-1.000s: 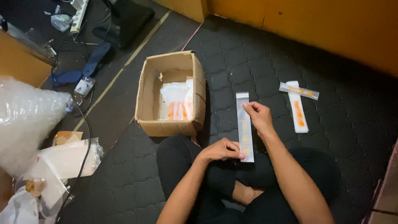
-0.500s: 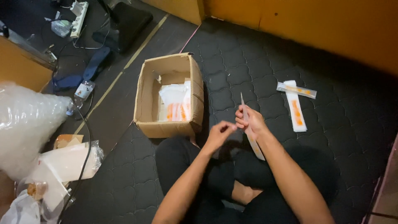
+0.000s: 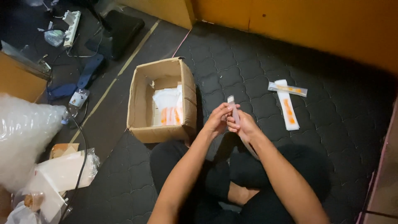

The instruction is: The person sits on a mat and repeatedly peels the backing off long, narrow sticker strips with orange markings. They handle each strip individually, peel the backing, and place the finished strips into a nearby cardboard box.

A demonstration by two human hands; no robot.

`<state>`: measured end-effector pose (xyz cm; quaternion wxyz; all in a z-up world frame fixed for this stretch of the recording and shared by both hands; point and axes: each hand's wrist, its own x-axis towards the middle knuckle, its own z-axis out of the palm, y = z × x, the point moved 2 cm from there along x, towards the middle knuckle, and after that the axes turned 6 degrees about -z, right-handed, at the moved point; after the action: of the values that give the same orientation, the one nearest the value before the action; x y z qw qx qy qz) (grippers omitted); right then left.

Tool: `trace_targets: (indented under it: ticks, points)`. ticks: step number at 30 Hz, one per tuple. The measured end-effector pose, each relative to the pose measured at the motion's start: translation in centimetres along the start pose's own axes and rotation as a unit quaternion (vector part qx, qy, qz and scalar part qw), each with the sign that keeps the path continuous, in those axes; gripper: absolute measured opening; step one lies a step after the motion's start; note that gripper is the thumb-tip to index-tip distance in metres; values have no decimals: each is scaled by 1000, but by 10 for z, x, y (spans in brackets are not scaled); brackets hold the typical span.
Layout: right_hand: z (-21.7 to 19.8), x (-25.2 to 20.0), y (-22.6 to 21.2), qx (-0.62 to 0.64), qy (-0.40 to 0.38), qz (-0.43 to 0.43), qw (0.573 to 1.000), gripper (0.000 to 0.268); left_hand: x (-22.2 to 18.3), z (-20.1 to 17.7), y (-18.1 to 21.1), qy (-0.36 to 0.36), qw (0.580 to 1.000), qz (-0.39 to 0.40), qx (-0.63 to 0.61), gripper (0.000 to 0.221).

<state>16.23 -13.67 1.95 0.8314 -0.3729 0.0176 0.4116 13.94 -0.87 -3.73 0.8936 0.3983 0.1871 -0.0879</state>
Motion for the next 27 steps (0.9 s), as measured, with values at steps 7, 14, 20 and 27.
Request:
trace_targets:
  ticks: [7,14,20,27]
  points:
    - [-44,30,25,-208,-24,-86,974,76,5,2,10,51,997,19,63,12]
    - [-21,2,22,-227,35,-44,972,52,2,11,30,155,959,79,225,16]
    - [-17,-16,38,-233,25,-17,972,54,16,6,43,172,934,128,287,17]
    - [-36,-43,85,-160,32,25,986,55,35,-15,46,189,925,145,296,18]
